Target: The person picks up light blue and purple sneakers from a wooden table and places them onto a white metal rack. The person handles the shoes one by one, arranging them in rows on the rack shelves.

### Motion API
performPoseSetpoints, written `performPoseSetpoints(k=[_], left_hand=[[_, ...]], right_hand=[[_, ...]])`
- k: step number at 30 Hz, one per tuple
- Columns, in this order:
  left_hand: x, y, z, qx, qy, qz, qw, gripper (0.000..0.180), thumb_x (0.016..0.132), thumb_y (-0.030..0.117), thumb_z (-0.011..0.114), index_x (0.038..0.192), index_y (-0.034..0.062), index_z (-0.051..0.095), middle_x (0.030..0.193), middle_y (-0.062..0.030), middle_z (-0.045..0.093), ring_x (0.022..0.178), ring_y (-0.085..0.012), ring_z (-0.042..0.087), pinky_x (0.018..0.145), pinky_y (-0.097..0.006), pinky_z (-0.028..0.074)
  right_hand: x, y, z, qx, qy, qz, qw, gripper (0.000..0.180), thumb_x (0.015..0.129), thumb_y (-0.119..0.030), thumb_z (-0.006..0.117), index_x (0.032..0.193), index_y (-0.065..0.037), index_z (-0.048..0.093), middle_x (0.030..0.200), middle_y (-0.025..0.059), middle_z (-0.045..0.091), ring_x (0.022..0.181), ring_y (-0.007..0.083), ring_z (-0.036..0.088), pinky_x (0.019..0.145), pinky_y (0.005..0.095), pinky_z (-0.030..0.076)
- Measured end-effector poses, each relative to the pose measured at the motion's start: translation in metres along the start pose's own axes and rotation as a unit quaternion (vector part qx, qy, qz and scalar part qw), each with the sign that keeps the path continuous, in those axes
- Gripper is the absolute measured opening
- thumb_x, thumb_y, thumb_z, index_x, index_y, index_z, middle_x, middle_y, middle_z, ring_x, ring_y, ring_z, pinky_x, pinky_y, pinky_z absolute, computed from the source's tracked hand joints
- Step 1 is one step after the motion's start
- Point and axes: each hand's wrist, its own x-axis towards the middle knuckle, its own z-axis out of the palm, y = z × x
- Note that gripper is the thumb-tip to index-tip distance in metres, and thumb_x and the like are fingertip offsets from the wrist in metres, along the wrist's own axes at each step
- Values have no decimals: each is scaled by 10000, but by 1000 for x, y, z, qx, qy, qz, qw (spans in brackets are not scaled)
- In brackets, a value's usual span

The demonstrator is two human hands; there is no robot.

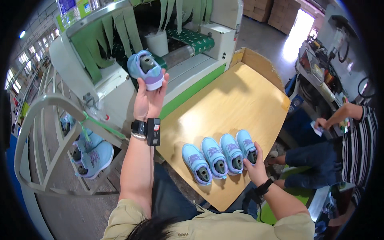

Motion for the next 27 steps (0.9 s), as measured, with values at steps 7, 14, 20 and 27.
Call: performPoseSetpoints(k=[7, 14, 20, 27], left_hand=[[-1, 2, -12, 90, -1, 0, 996, 643, 1085, 457, 396, 1547, 17, 316, 1595, -226, 342, 1456, -400, 375, 1147, -477, 442], [-12, 14, -7, 301, 61, -37, 951, 636, 1067, 525, 404, 1479, 41, 422, 1437, -203, 571, 1320, -297, 572, 1113, -456, 442], [-2, -2, 2, 179, 41, 44, 982, 479, 1119, 331, 383, 1506, 49, 400, 1574, -159, 442, 1429, -297, 464, 1145, -443, 410], [-17, 8, -6, 243, 16, -41, 969, 545, 1070, 193, 496, 1570, 51, 335, 1618, -120, 385, 1443, -281, 441, 1174, -450, 366]], right_hand=[[76, -80, -33, 62, 49, -45, 996, 662, 934, -47, 665, 1507, -69, 334, 1317, 124, 527, 1094, 189, 608, 919, 307, 523], [264, -266, 53, 40, 48, -362, 930, 635, 912, -174, 728, 1445, -68, 400, 1350, 179, 588, 1186, 271, 612, 991, 379, 510], [419, -230, 131, -223, -3, -351, 909, 838, 916, -119, 693, 1609, -322, 266, 1659, 301, 108, 1389, 447, 463, 1119, 396, 429], [391, -142, 132, -251, 104, -349, 897, 716, 859, -156, 650, 1529, -232, 410, 1510, 217, 404, 1364, 474, 438, 1133, 503, 404]])
